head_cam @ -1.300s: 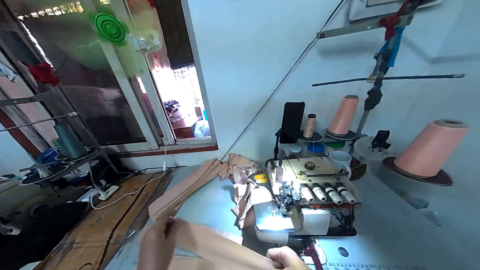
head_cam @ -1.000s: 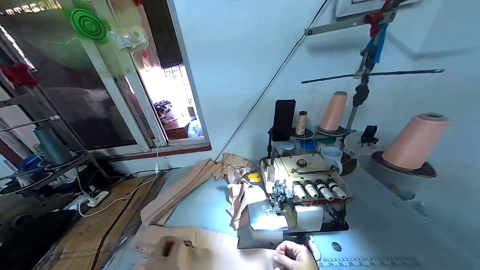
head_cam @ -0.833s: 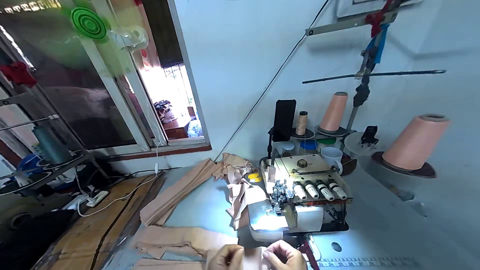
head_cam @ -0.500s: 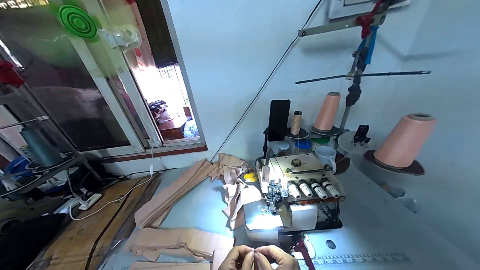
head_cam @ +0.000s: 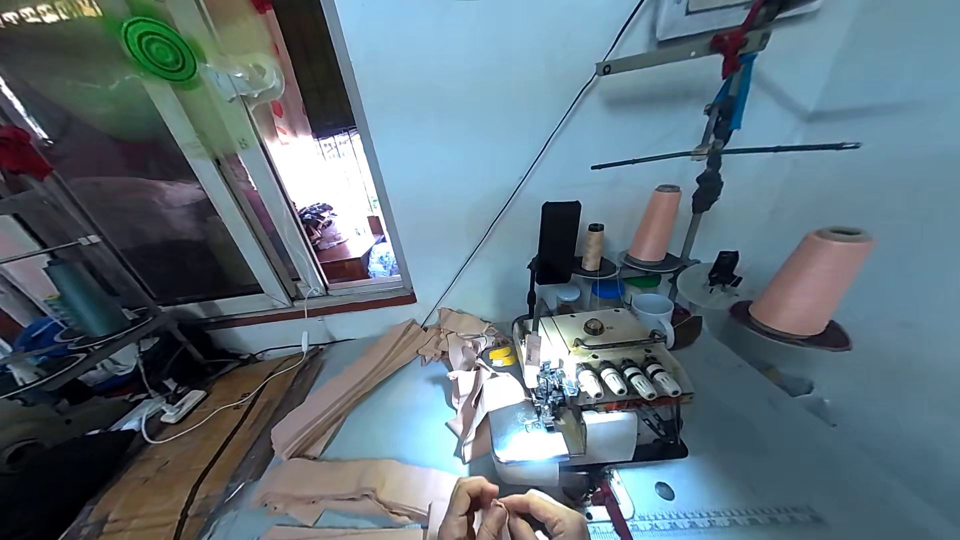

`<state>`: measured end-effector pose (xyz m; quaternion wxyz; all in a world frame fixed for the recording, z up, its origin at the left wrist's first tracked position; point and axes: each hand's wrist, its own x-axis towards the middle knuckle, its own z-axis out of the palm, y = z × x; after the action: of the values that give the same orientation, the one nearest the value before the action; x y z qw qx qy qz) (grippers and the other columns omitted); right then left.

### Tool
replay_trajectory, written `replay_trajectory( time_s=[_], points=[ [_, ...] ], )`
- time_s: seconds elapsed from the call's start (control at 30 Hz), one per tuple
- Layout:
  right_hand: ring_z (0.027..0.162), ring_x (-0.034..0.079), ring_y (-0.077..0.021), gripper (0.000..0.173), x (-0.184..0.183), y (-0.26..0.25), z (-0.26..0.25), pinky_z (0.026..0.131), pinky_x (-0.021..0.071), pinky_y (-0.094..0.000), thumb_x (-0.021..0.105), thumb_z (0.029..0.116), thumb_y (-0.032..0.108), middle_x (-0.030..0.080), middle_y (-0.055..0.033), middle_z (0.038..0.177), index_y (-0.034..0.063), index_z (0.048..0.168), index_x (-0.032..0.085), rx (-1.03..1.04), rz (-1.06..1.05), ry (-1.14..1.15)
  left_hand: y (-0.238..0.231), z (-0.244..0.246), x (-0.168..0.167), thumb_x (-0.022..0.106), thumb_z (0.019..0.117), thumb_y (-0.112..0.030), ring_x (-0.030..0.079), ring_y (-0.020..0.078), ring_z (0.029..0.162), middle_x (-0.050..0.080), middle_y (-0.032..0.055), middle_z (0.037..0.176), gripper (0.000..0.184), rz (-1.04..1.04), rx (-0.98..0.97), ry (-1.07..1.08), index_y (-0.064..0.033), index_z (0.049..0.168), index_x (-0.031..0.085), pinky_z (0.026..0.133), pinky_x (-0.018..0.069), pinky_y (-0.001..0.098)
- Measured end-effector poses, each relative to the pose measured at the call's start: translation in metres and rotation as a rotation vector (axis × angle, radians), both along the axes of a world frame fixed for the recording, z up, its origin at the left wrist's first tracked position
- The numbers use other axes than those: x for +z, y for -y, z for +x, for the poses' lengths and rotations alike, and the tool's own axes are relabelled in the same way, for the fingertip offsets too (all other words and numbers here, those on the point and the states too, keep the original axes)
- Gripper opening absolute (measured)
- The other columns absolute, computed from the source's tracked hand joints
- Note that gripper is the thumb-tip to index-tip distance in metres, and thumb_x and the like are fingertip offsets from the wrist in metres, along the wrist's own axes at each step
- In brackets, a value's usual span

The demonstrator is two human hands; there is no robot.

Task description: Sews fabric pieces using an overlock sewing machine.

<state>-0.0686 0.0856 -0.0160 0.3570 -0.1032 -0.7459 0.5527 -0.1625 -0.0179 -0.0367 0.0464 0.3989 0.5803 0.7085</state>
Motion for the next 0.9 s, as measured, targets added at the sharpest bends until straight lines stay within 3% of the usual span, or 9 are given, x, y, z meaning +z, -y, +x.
replay_trajectory(
  time_s=[0.07,0.13,0.27,0.43,0.6,0.7,0.77,0.83,0.9],
  points=[
    [0.073,0.067,-0.007,0.014,-0.001,0.0,-0.002,0.07,0.0577,-0.0241,0.06,0.089,-0.007,0.072,-0.0095,0.086,-0.0065,0.098,0.07,0.063,-0.095,-0.068,-0.001,-0.012,-0.002,0.058,0.099,-0.002,0.064,0.0045,0.102,0.068,-0.0029,0.105,0.013,0.035,-0.118,-0.022,-0.007,0.105,0.067,0.092,0.0545,0.0257],
    [0.072,0.065,-0.0041,0.007,-0.001,-0.001,-0.003,0.069,0.0566,-0.0226,0.064,0.0908,-0.004,0.07,-0.0053,0.085,-0.0052,0.097,0.068,0.099,-0.171,-0.116,-0.003,-0.019,0.004,0.056,0.1004,-0.003,0.064,0.0015,0.094,0.067,-0.0059,0.099,0.013,0.036,-0.167,-0.019,-0.0094,0.102,0.067,0.086,0.0551,0.0225],
    [0.07,0.066,-0.0058,0.011,0.002,-0.011,-0.003,0.068,0.0579,-0.0241,0.078,0.0861,0.007,0.071,-0.0046,0.082,-0.0024,0.09,0.074,0.066,-0.242,-0.093,-0.014,-0.033,0.024,0.053,0.0994,0.002,0.065,0.0008,0.083,0.068,-0.0047,0.091,0.014,-0.01,-0.166,-0.041,-0.0048,0.1,0.065,0.079,0.0561,0.021],
    [0.065,0.069,-0.0073,0.004,0.013,-0.024,-0.005,0.066,0.0606,-0.0256,0.072,0.0876,0.0,0.072,-0.0044,0.075,-0.0036,0.086,0.071,-0.111,-0.307,-0.093,-0.048,-0.042,0.047,0.055,0.0975,-0.002,0.064,0.0014,0.085,0.067,0.0007,0.092,0.012,-0.154,-0.117,-0.234,0.0004,0.098,0.067,0.081,0.0543,0.0195],
    [0.06,0.068,-0.0108,0.016,0.016,-0.035,-0.009,0.059,0.0617,-0.0281,0.066,0.0854,-0.011,0.067,-0.0067,0.077,-0.0075,0.099,0.057,-0.303,-0.38,-0.156,-0.09,-0.035,0.049,0.062,0.0936,-0.01,0.067,0.0079,0.084,0.069,0.0046,0.089,0.013,-0.322,0.048,-0.36,-0.0012,0.098,0.07,0.081,0.0557,0.0244],
    [0.058,0.068,-0.01,0.014,0.013,-0.039,-0.008,0.058,0.0614,-0.027,0.065,0.0871,-0.009,0.066,-0.0066,0.075,-0.0074,0.098,0.057,-0.349,-0.379,-0.145,-0.097,-0.024,0.046,0.067,0.0905,-0.011,0.068,0.0234,0.095,0.07,0.0113,0.094,0.012,-0.399,0.194,-0.565,-0.0017,0.091,0.075,0.089,0.0552,0.039],
    [0.059,0.065,-0.0072,0.014,0.008,-0.041,-0.007,0.058,0.0591,-0.0247,0.066,0.0865,-0.008,0.065,-0.0054,0.074,-0.0068,0.098,0.057,-0.37,-0.341,-0.145,-0.093,-0.007,0.045,0.067,0.0891,-0.009,0.07,0.0318,0.096,0.072,0.014,0.097,0.011,-0.449,0.351,-0.797,-0.0043,0.089,0.078,0.085,0.056,0.0474],
    [0.06,0.06,-0.0034,0.014,0.002,-0.043,-0.008,0.059,0.0531,-0.0212,0.067,0.0851,-0.005,0.063,-0.0033,0.074,-0.0061,0.097,0.059,-0.408,-0.28,-0.142,-0.085,0.016,0.042,0.068,0.0872,-0.004,0.072,0.0352,0.099,0.076,0.0154,0.105,0.019,-0.542,0.453,-0.88,-0.0038,0.102,0.08,0.087,0.056,0.0533],
    [0.062,0.058,-0.0016,0.015,0.0,-0.044,-0.008,0.059,0.0506,-0.0188,0.067,0.0842,-0.005,0.062,-0.0023,0.074,-0.0058,0.097,0.06,-0.423,-0.249,-0.147,-0.079,0.031,0.037,0.067,0.0874,-0.003,0.073,0.0335,0.105,0.076,0.014,0.115,0.028,-0.623,0.516,-0.893,-0.0049,0.113,0.079,0.091,0.0566,0.0491]
  ],
)
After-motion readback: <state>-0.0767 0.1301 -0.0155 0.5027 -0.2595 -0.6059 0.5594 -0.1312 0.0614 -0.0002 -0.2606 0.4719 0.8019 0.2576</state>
